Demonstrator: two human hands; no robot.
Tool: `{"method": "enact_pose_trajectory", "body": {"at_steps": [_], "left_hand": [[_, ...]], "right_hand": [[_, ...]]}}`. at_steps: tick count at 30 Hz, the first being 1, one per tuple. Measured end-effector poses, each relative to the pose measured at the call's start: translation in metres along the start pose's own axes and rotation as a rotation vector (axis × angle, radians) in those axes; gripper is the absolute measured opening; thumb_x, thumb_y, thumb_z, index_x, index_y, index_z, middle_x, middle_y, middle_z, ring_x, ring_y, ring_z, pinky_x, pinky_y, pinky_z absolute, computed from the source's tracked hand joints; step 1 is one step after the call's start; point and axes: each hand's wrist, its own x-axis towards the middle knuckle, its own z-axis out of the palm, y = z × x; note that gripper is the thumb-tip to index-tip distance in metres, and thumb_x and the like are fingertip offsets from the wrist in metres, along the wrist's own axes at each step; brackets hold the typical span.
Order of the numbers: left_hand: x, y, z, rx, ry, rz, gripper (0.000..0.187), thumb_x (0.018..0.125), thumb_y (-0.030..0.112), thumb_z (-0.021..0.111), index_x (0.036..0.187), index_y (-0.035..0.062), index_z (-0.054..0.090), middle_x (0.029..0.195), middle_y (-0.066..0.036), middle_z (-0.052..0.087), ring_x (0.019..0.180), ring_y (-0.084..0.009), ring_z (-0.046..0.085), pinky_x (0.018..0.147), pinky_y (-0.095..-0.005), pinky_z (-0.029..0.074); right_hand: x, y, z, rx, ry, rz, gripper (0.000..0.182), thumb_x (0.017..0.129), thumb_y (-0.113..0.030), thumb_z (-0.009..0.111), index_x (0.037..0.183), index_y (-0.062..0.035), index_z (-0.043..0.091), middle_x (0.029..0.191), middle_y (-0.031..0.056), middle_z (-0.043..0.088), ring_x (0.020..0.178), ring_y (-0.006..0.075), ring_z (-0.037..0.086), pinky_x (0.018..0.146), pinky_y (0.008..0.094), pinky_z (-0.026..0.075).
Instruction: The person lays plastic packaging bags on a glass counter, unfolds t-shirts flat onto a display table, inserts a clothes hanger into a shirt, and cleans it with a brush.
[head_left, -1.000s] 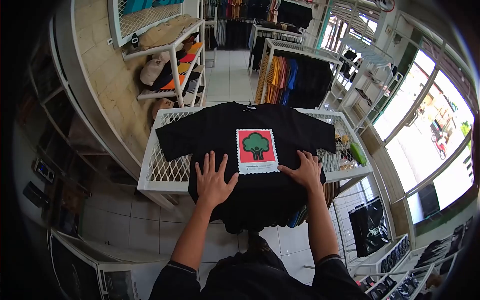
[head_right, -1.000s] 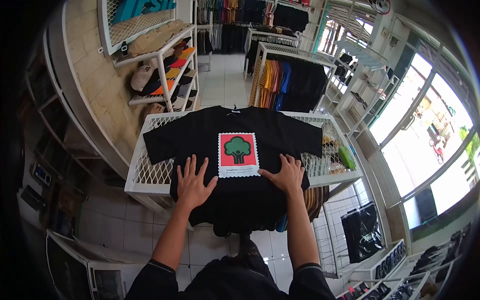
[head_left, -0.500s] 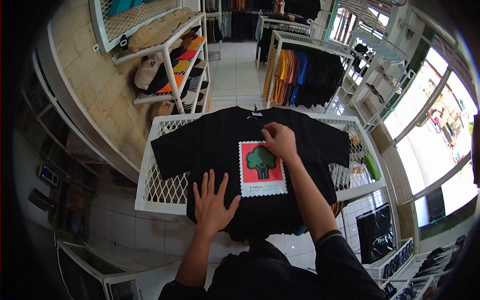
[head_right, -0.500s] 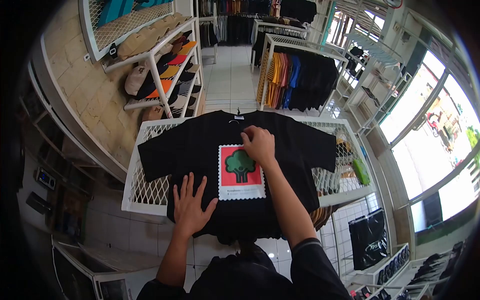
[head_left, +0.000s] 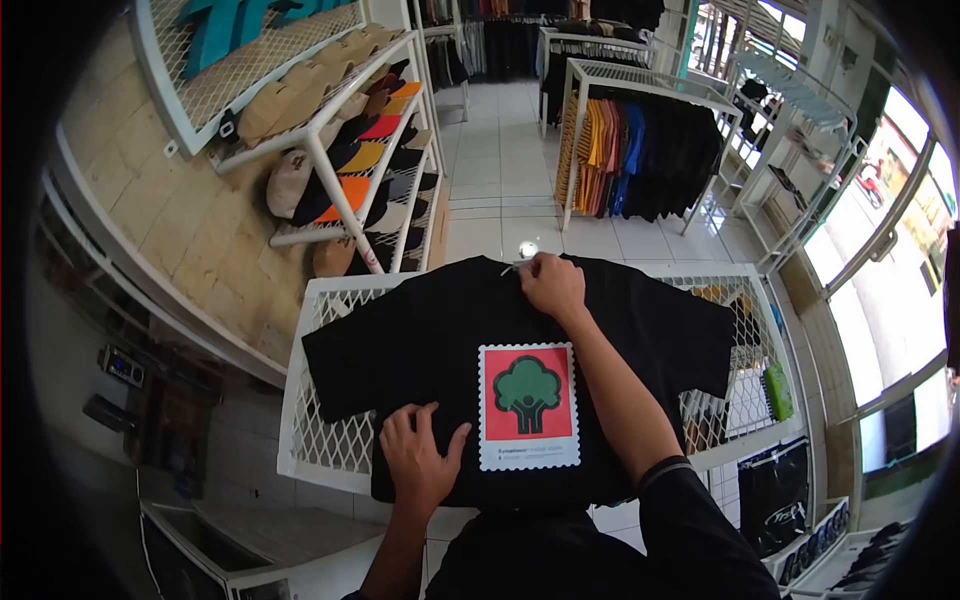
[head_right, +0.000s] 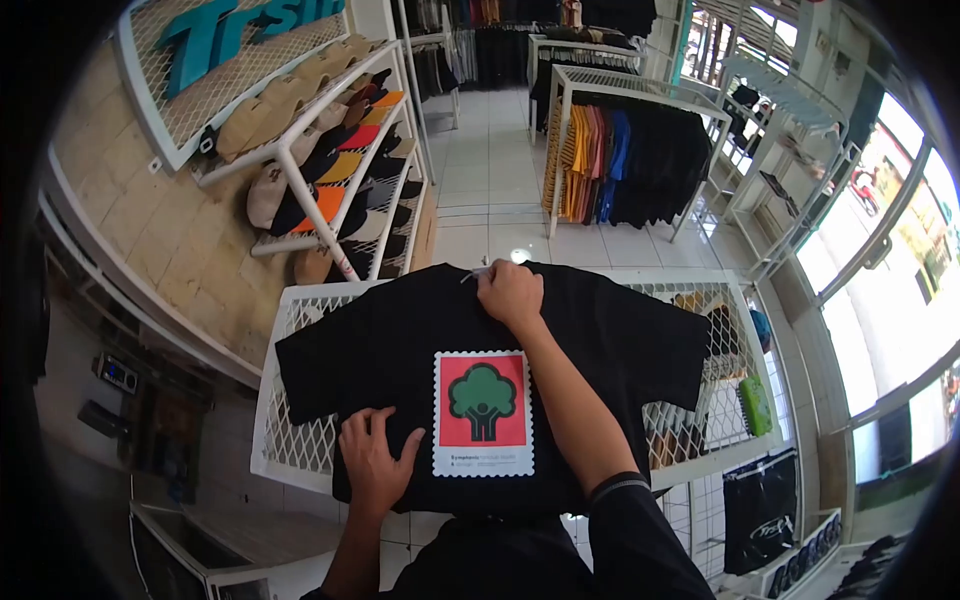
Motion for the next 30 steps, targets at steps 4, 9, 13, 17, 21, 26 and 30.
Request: {"method": "enact_pose_trajectory", "body": {"at_steps": [4, 9, 13, 17, 21, 26, 30], "left_hand": [[-0.003, 0.001, 0.006, 0.037, 0.044, 0.007, 0.059, 0.093, 0.041, 0.071, 0.133, 0.0004, 0.059, 0.127, -0.022, 0.050, 0.124, -0.0384, 0.046, 0.106, -0.0536, 0.036], [0.002, 0.000, 0.001, 0.045, -0.168, -0.048, 0.080, 0.090, 0.049, 0.069, 0.151, 0.0039, 0.044, 0.163, -0.029, 0.025, 0.155, -0.0449, 0.013, 0.121, -0.0677, 0.001], [0.002, 0.001, 0.000, 0.049, -0.175, -0.071, 0.080, 0.089, 0.048, 0.070, 0.151, 0.0043, 0.045, 0.161, -0.029, 0.029, 0.155, -0.0440, 0.016, 0.120, -0.0686, 0.001], [0.006, 0.007, -0.003, 0.039, -0.193, -0.105, 0.082, 0.088, 0.048, 0.071, 0.151, 0.0040, 0.045, 0.161, -0.029, 0.030, 0.155, -0.0434, 0.017, 0.120, -0.0689, 0.000], [0.006, 0.008, -0.003, 0.064, -0.197, -0.109, 0.082, 0.087, 0.048, 0.072, 0.151, 0.0041, 0.045, 0.161, -0.028, 0.030, 0.155, -0.0432, 0.018, 0.120, -0.0704, 0.001], [0.006, 0.005, 0.000, 0.071, -0.191, -0.084, 0.081, 0.088, 0.052, 0.070, 0.150, 0.0039, 0.046, 0.159, -0.030, 0.031, 0.153, -0.0451, 0.021, 0.119, -0.0717, 0.003], [0.006, 0.005, 0.000, 0.089, -0.194, -0.076, 0.082, 0.090, 0.053, 0.068, 0.152, 0.0042, 0.043, 0.160, -0.029, 0.030, 0.154, -0.0442, 0.020, 0.119, -0.0712, 0.003]], "right_hand": [[0.032, 0.002, -0.005, 0.022, 0.026, 0.061, 0.024, 0.089, -0.032, 0.069, 0.090, -0.0083, 0.072, 0.084, 0.0182, 0.074, 0.087, 0.0393, 0.071, 0.080, 0.0498, 0.054], [0.071, 0.014, 0.015, 0.058, -0.030, 0.042, 0.023, 0.090, -0.031, 0.068, 0.092, -0.0086, 0.069, 0.085, 0.0182, 0.073, 0.086, 0.0397, 0.071, 0.079, 0.0503, 0.054], [0.104, 0.021, 0.031, 0.067, 0.027, 0.005, 0.021, 0.091, -0.031, 0.068, 0.094, -0.0105, 0.067, 0.085, 0.0172, 0.074, 0.084, 0.0402, 0.071, 0.077, 0.0512, 0.054], [0.130, 0.018, 0.036, 0.134, 0.040, 0.003, 0.021, 0.091, -0.030, 0.068, 0.094, -0.0096, 0.067, 0.086, 0.0185, 0.073, 0.086, 0.0413, 0.071, 0.078, 0.0521, 0.055], [0.148, 0.014, 0.036, 0.171, 0.026, 0.061, 0.022, 0.091, -0.031, 0.067, 0.094, -0.0092, 0.066, 0.088, 0.0188, 0.074, 0.088, 0.0422, 0.070, 0.078, 0.0524, 0.054], [0.162, 0.013, 0.036, 0.312, 0.113, 0.099, 0.024, 0.092, -0.033, 0.067, 0.096, -0.0093, 0.065, 0.091, 0.0181, 0.074, 0.090, 0.0436, 0.070, 0.079, 0.0527, 0.054], [0.151, -0.006, 0.024, 0.370, 0.172, 0.112, 0.025, 0.094, -0.034, 0.066, 0.097, -0.0099, 0.064, 0.087, 0.0162, 0.074, 0.088, 0.0422, 0.070, 0.076, 0.0524, 0.053]]}}
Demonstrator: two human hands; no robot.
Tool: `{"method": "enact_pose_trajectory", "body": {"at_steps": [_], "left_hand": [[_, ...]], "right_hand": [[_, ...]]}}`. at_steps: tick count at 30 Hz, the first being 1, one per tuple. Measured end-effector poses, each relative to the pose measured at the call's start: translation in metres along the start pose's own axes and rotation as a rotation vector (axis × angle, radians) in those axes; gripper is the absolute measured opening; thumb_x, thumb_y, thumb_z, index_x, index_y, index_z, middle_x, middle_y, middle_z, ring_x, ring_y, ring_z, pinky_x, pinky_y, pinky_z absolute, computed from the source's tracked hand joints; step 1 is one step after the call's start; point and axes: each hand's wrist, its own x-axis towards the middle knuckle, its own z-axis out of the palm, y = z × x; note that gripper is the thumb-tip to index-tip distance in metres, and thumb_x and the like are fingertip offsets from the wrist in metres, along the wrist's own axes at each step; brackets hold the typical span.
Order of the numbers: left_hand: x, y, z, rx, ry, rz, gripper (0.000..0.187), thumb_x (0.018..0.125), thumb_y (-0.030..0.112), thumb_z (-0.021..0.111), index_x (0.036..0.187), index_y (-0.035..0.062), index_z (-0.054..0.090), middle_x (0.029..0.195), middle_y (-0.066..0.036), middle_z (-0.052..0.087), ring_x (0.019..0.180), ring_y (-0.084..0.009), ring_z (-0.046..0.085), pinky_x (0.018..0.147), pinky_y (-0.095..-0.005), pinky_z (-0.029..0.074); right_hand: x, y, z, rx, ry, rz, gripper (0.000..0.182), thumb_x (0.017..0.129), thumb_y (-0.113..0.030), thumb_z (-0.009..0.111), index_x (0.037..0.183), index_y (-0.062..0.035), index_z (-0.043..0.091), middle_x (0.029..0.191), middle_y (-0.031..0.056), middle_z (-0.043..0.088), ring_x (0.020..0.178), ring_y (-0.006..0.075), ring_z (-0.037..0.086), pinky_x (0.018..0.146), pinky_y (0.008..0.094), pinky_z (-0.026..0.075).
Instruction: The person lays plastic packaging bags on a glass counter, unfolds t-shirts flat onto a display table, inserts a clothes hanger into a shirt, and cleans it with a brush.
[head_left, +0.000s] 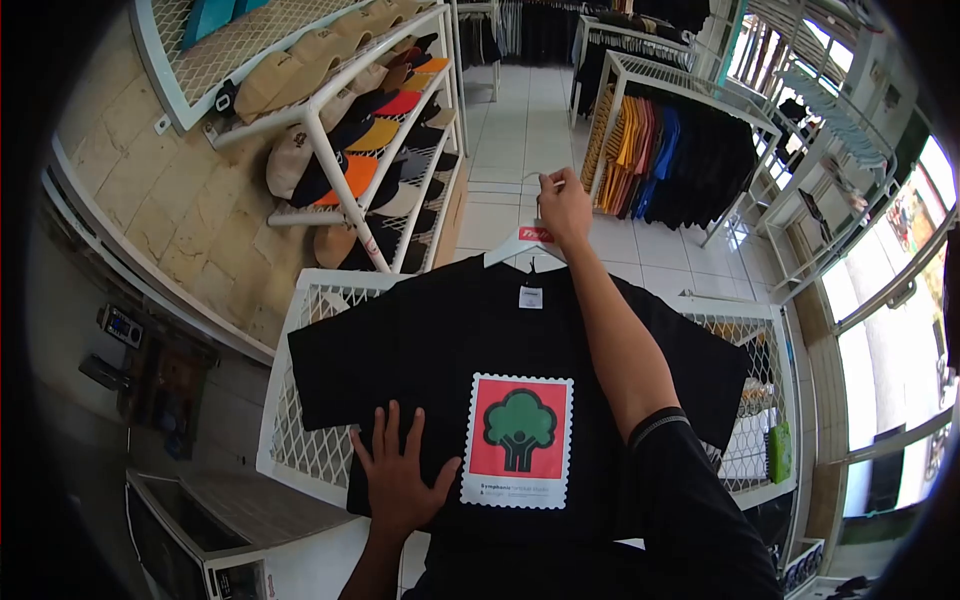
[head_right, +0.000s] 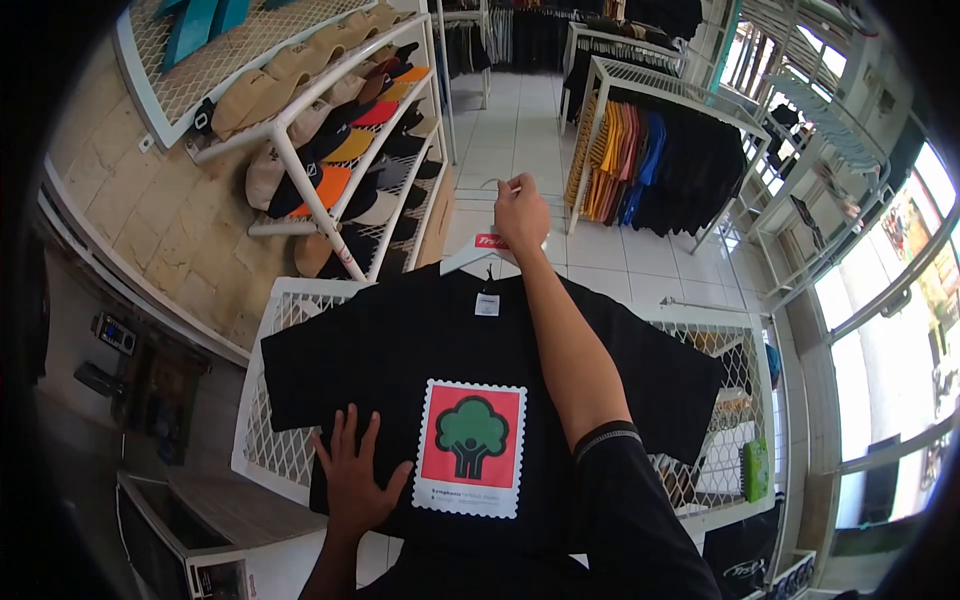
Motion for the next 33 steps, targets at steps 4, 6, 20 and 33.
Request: {"method": "enact_pose_trajectory", "body": {"at_steps": [4, 6, 20, 33], "left_hand": [[-0.001, -0.002, 0.001, 0.013, 0.015, 0.028, 0.082, 0.091, 0.052, 0.067, 0.153, 0.0044, 0.042, 0.160, -0.029, 0.028, 0.154, -0.0436, 0.019, 0.120, -0.0704, 0.002], [-0.001, -0.003, 0.002, -0.014, 0.042, 0.048, 0.080, 0.091, 0.051, 0.067, 0.152, 0.0036, 0.043, 0.159, -0.029, 0.030, 0.154, -0.0440, 0.020, 0.120, -0.0703, 0.003], [0.008, -0.004, -0.020, -0.154, 0.499, 0.426, 0.055, 0.088, 0.034, 0.077, 0.133, 0.0051, 0.064, 0.143, -0.019, 0.055, 0.143, -0.0403, 0.041, 0.120, -0.0647, 0.020], [-0.033, 0.054, -0.156, -0.229, 0.821, 0.696, 0.038, 0.099, 0.038, 0.065, 0.117, 0.0046, 0.062, 0.091, -0.013, 0.070, 0.080, -0.0329, 0.071, 0.067, -0.0432, 0.054]], "right_hand": [[-0.010, -0.020, -0.010, 0.068, 0.065, -0.040, 0.026, 0.097, -0.036, 0.064, 0.097, -0.0101, 0.063, 0.080, 0.0116, 0.072, 0.080, 0.0383, 0.069, 0.070, 0.0500, 0.050], [-0.016, -0.031, -0.019, 0.083, 0.094, -0.072, 0.027, 0.098, -0.036, 0.064, 0.097, -0.0100, 0.063, 0.078, 0.0101, 0.072, 0.077, 0.0367, 0.069, 0.068, 0.0487, 0.050], [-0.114, -0.174, -0.143, 0.369, 0.417, -0.486, 0.018, 0.097, -0.020, 0.070, 0.091, -0.0032, 0.065, 0.074, 0.0086, 0.069, 0.063, 0.0195, 0.066, 0.061, 0.0339, 0.048], [-0.309, -0.267, -0.280, 0.187, 0.728, -0.809, 0.022, 0.096, -0.028, 0.069, 0.101, -0.0076, 0.073, 0.089, 0.0092, 0.069, 0.063, 0.0164, 0.065, 0.062, 0.0317, 0.049]]}}
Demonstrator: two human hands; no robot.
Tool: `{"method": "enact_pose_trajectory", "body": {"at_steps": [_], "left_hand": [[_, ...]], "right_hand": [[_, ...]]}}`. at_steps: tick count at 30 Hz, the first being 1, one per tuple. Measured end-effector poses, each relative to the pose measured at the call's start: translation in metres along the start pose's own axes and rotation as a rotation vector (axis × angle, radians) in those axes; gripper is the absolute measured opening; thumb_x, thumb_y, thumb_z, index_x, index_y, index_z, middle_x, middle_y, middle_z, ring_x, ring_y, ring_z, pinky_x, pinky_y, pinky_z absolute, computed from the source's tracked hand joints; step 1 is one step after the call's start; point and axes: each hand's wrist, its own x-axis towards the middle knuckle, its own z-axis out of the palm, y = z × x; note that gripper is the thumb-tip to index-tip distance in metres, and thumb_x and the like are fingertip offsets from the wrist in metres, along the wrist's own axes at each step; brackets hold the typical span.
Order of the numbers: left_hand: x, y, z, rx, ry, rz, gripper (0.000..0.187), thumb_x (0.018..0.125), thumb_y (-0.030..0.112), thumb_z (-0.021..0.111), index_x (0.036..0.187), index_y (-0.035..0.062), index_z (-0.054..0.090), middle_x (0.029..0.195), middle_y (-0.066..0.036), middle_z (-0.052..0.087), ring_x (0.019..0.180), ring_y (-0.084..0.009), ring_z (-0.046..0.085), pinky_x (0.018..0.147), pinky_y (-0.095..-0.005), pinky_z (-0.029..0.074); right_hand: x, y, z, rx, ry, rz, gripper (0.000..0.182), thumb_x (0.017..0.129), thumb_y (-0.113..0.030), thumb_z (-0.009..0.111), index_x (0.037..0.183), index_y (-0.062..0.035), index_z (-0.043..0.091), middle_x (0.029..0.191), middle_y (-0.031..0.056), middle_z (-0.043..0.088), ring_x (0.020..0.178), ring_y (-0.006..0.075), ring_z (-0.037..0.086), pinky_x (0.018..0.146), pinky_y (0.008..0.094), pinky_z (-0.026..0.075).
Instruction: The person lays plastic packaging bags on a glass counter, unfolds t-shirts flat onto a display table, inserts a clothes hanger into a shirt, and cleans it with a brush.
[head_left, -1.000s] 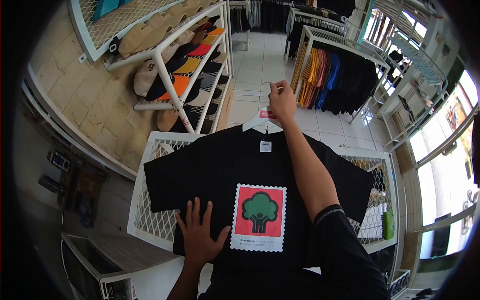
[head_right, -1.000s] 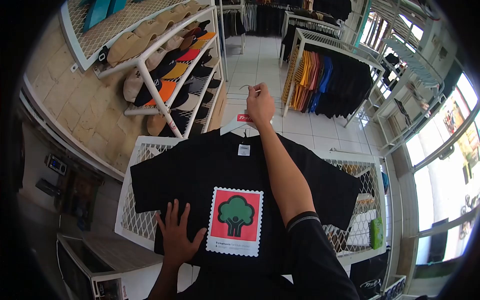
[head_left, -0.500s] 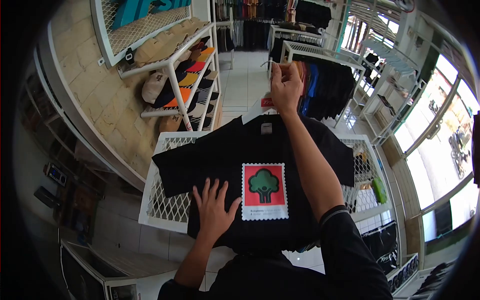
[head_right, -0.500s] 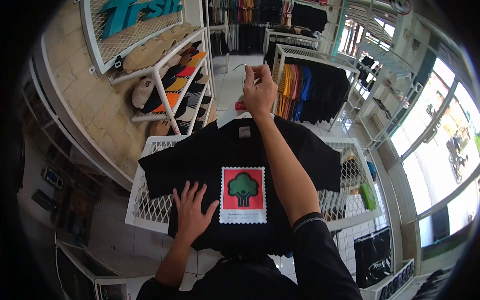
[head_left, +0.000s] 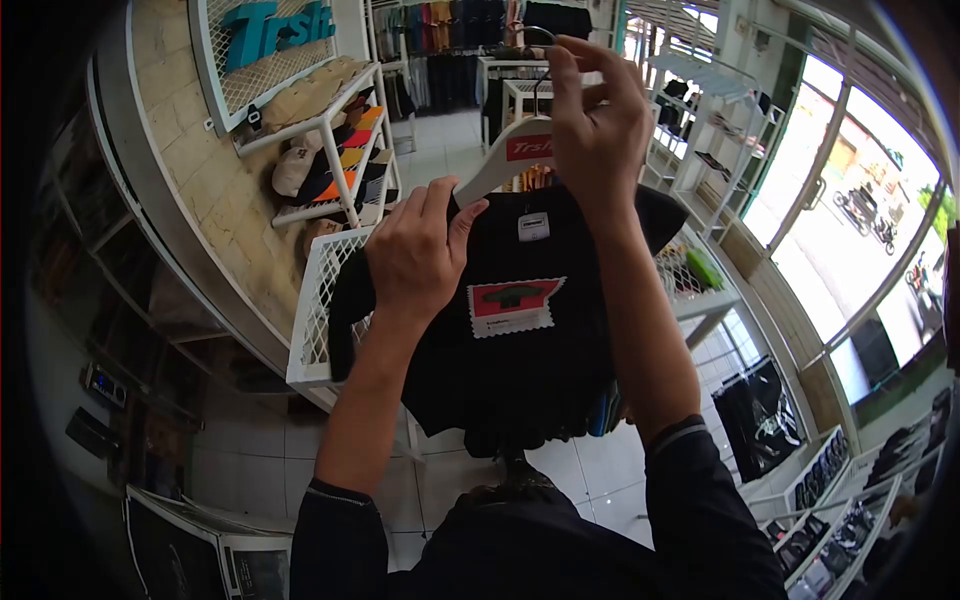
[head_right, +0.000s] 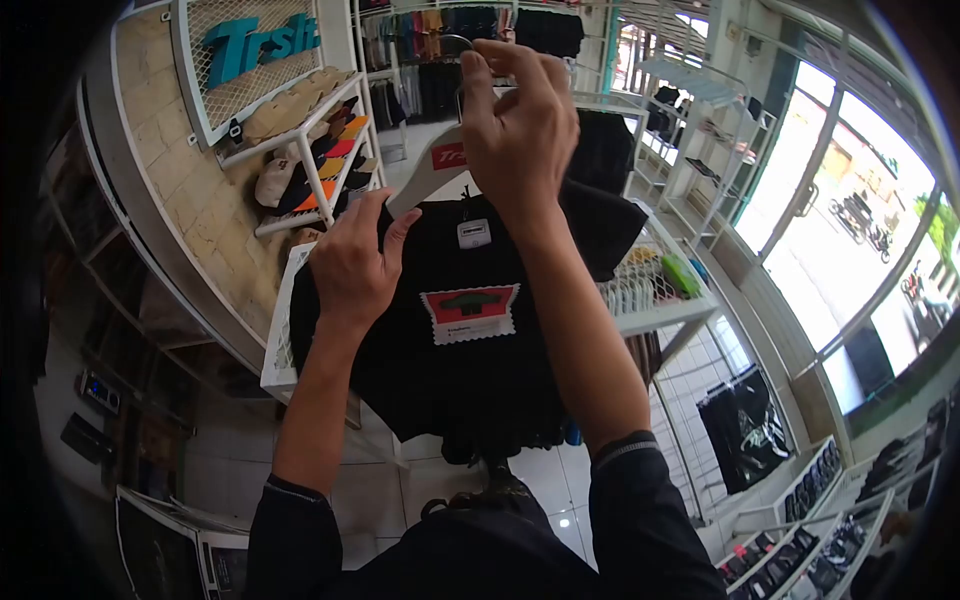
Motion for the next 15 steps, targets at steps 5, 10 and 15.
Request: {"method": "enact_pose_trajectory", "body": {"at_steps": [5, 10, 15], "left_hand": [[-0.017, 0.046, -0.029, -0.045, 0.044, 0.022, 0.033, 0.100, 0.037, 0.065, 0.112, 0.0061, 0.064, 0.086, -0.013, 0.071, 0.074, -0.0344, 0.072, 0.059, -0.0433, 0.052], [-0.025, 0.101, -0.040, -0.154, -0.063, 0.081, 0.032, 0.099, 0.036, 0.066, 0.110, 0.0062, 0.064, 0.088, -0.014, 0.071, 0.076, -0.0348, 0.072, 0.062, -0.0428, 0.053], [-0.034, 0.154, -0.028, -0.249, -0.077, 0.164, 0.030, 0.098, 0.036, 0.066, 0.105, 0.0064, 0.064, 0.082, -0.010, 0.066, 0.074, -0.0306, 0.070, 0.062, -0.0415, 0.052]], "right_hand": [[-0.057, -0.053, -0.100, -0.115, -0.084, 0.077, 0.013, 0.090, -0.012, 0.073, 0.101, -0.0054, 0.074, 0.075, 0.0053, 0.062, 0.052, 0.0125, 0.056, 0.051, 0.0286, 0.045], [-0.096, -0.066, -0.158, -0.500, -0.225, 0.110, 0.021, 0.087, -0.019, 0.075, 0.103, -0.0049, 0.074, 0.076, 0.0067, 0.062, 0.054, 0.0180, 0.061, 0.050, 0.0318, 0.048], [-0.105, -0.064, -0.216, -0.838, -0.327, 0.237, 0.036, 0.091, -0.036, 0.072, 0.107, -0.0047, 0.075, 0.083, 0.0108, 0.065, 0.062, 0.0273, 0.068, 0.055, 0.0364, 0.053]]}}
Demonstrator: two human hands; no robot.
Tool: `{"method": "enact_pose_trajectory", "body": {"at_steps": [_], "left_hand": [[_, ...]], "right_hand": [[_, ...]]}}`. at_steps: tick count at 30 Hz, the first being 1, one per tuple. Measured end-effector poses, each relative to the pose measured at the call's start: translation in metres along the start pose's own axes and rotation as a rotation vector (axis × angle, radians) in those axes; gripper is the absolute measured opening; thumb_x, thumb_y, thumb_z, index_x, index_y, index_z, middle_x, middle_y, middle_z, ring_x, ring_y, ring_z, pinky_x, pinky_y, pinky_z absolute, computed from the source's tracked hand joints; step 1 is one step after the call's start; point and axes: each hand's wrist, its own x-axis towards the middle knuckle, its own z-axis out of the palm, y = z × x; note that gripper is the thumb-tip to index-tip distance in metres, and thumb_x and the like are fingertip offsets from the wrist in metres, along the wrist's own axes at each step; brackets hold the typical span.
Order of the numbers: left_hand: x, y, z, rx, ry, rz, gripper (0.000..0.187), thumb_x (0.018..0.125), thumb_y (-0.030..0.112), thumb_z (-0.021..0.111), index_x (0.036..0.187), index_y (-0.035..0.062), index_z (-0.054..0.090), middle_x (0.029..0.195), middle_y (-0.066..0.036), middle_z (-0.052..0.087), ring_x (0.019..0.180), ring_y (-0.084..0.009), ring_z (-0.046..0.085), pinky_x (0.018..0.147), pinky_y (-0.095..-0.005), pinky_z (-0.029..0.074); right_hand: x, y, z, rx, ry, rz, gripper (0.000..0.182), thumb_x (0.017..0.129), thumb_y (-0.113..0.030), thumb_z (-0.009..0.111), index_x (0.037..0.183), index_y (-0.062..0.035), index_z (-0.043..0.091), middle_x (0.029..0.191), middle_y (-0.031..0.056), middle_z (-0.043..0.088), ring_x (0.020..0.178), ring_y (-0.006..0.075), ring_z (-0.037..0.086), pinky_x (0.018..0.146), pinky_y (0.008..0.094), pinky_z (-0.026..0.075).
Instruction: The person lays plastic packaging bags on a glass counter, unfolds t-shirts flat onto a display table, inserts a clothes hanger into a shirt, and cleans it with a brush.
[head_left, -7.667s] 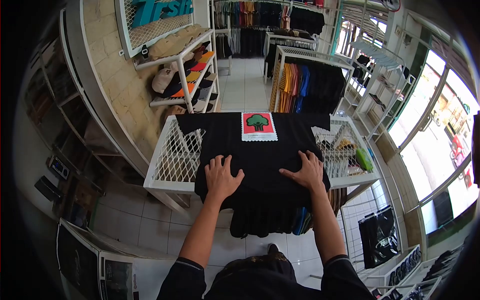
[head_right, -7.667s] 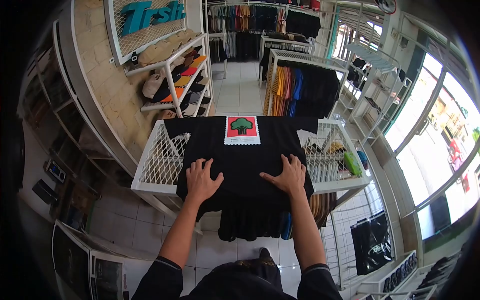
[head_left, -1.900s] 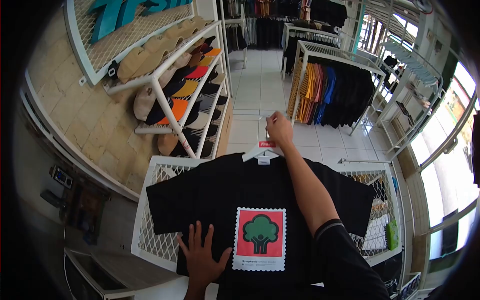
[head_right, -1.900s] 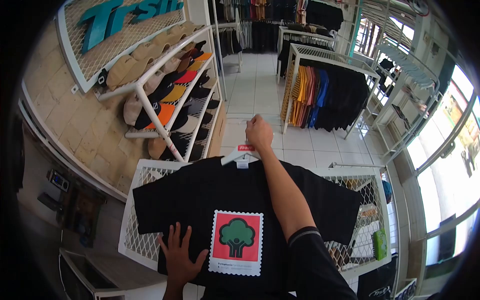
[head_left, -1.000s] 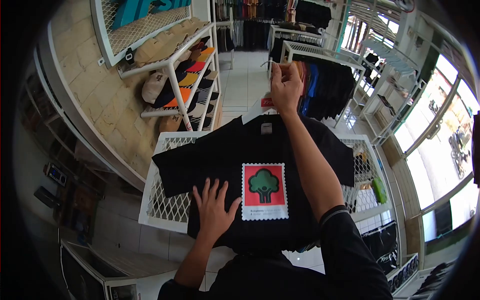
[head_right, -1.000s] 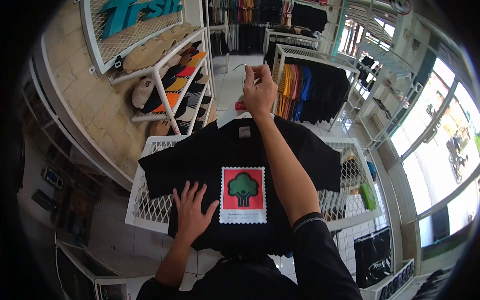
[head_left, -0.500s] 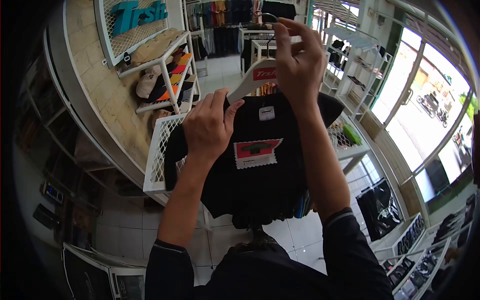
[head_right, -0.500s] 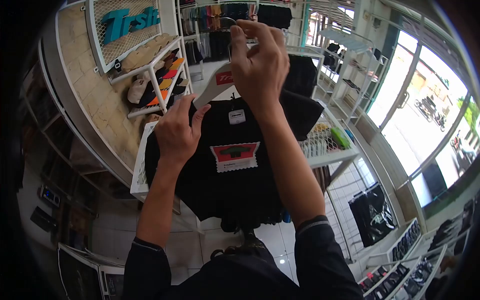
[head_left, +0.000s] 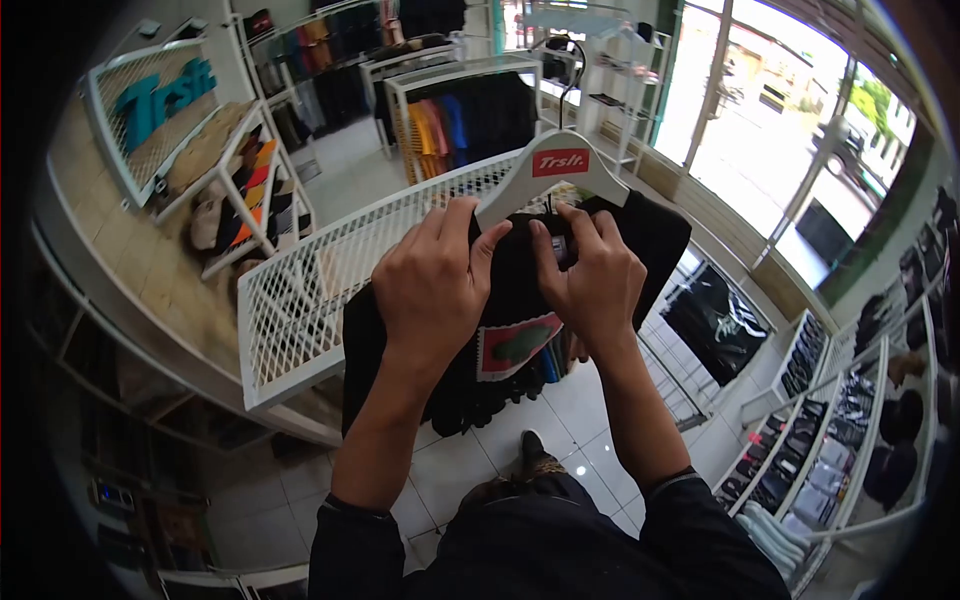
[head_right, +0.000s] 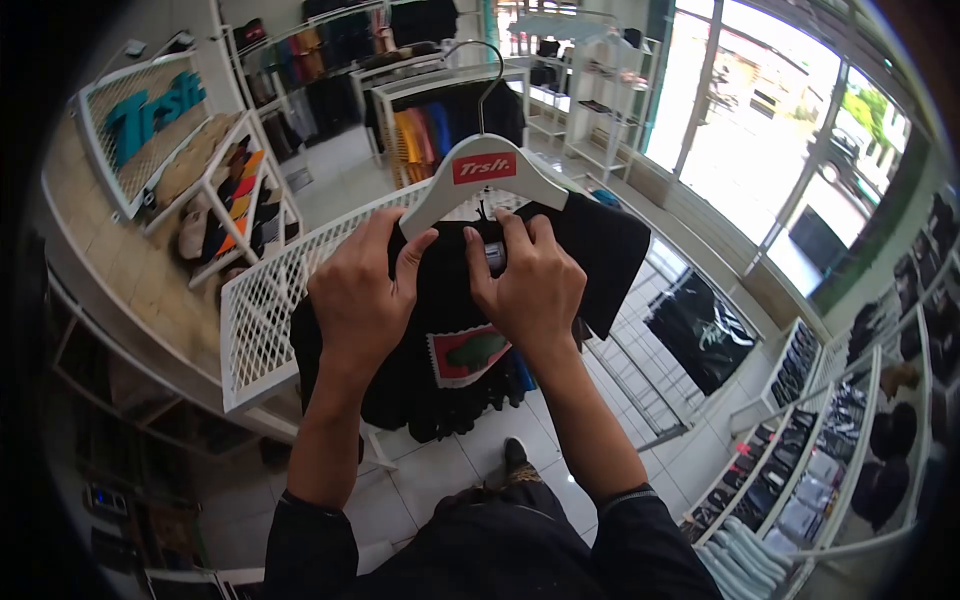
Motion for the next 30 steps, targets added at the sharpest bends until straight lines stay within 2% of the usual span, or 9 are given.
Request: {"method": "enact_pose_trajectory", "body": {"at_steps": [4, 5, 9, 12, 15, 17, 22, 26, 30], "left_hand": [[0.001, 0.033, 0.027, -0.095, -0.101, -0.010, 0.030, 0.098, 0.035, 0.066, 0.109, 0.0070, 0.064, 0.089, -0.014, 0.070, 0.077, -0.0364, 0.070, 0.063, -0.0444, 0.052], [0.002, 0.041, 0.036, -0.118, -0.121, -0.021, 0.030, 0.098, 0.035, 0.066, 0.109, 0.0072, 0.064, 0.089, -0.014, 0.070, 0.077, -0.0367, 0.070, 0.063, -0.0446, 0.052], [0.002, 0.076, 0.072, -0.197, -0.170, 0.000, 0.029, 0.098, 0.034, 0.067, 0.109, 0.0074, 0.064, 0.089, -0.014, 0.070, 0.077, -0.0372, 0.069, 0.062, -0.0451, 0.052], [0.004, 0.107, 0.101, -0.241, -0.195, 0.057, 0.028, 0.099, 0.034, 0.065, 0.104, 0.0065, 0.064, 0.083, -0.012, 0.068, 0.075, -0.0327, 0.070, 0.061, -0.0422, 0.053], [0.005, 0.134, 0.132, -0.329, -0.317, -0.028, 0.028, 0.097, 0.031, 0.067, 0.106, 0.0053, 0.062, 0.087, -0.018, 0.070, 0.078, -0.0405, 0.069, 0.062, -0.0476, 0.051], [0.006, 0.149, 0.152, -0.349, -0.380, -0.022, 0.026, 0.097, 0.030, 0.066, 0.103, 0.0050, 0.061, 0.087, -0.017, 0.070, 0.079, -0.0398, 0.070, 0.065, -0.0491, 0.052], [0.012, 0.180, 0.195, -0.413, -0.606, -0.103, 0.025, 0.097, 0.024, 0.064, 0.105, 0.0026, 0.056, 0.091, -0.020, 0.070, 0.086, -0.0430, 0.069, 0.072, -0.0537, 0.051], [0.014, 0.183, 0.214, -0.386, -0.632, -0.211, 0.025, 0.098, 0.024, 0.064, 0.106, 0.0024, 0.055, 0.093, -0.021, 0.070, 0.088, -0.0447, 0.068, 0.074, -0.0546, 0.051], [0.016, 0.176, 0.211, -0.359, -0.613, -0.362, 0.033, 0.097, 0.031, 0.066, 0.109, 0.0020, 0.056, 0.098, -0.024, 0.070, 0.094, -0.0451, 0.067, 0.080, -0.0541, 0.051]], "right_hand": [[-0.006, 0.034, -0.033, -0.206, -0.069, 0.098, 0.042, 0.087, -0.048, 0.075, 0.098, -0.0070, 0.076, 0.081, 0.0086, 0.066, 0.063, 0.0273, 0.070, 0.056, 0.0372, 0.054], [-0.007, 0.040, -0.041, -0.215, -0.057, 0.139, 0.044, 0.085, -0.050, 0.076, 0.088, -0.0068, 0.075, 0.079, 0.0084, 0.065, 0.063, 0.0280, 0.069, 0.057, 0.0381, 0.053], [-0.010, 0.073, -0.072, -0.111, -0.124, 0.243, 0.043, 0.083, -0.046, 0.075, 0.081, -0.0031, 0.077, 0.077, 0.0114, 0.059, 0.070, 0.0271, 0.067, 0.061, 0.0390, 0.052], [-0.015, 0.116, -0.082, 0.090, -0.132, 0.363, 0.040, 0.080, -0.041, 0.079, 0.086, -0.0020, 0.079, 0.078, 0.0125, 0.059, 0.071, 0.0266, 0.067, 0.064, 0.0378, 0.052], [-0.019, 0.155, -0.085, 0.301, -0.042, 0.449, 0.026, 0.081, -0.024, 0.082, 0.091, -0.0007, 0.079, 0.076, 0.0062, 0.056, 0.066, 0.0154, 0.057, 0.061, 0.0295, 0.045], [-0.027, 0.186, -0.077, 0.617, 0.020, 0.540, 0.014, 0.086, -0.011, 0.079, 0.094, -0.0001, 0.078, 0.078, -0.0006, 0.053, 0.066, 0.0059, 0.046, 0.059, 0.0237, 0.037], [-0.030, 0.233, -0.096, 1.169, -0.044, 0.686, 0.016, 0.091, -0.009, 0.073, 0.102, 0.0001, 0.065, 0.092, -0.0020, 0.058, 0.079, 0.0043, 0.053, 0.070, 0.0213, 0.042], [-0.038, 0.267, -0.093, 1.066, -0.023, 0.585, 0.016, 0.102, -0.017, 0.064, 0.103, -0.0002, 0.064, 0.097, 0.0015, 0.061, 0.080, 0.0063, 0.058, 0.071, 0.0228, 0.049], [-0.030, 0.283, -0.084, 0.947, -0.110, 0.647, 0.021, 0.107, -0.016, 0.055, 0.107, 0.0023, 0.065, 0.104, 0.0062, 0.062, 0.079, 0.0094, 0.063, 0.069, 0.0244, 0.052]]}}
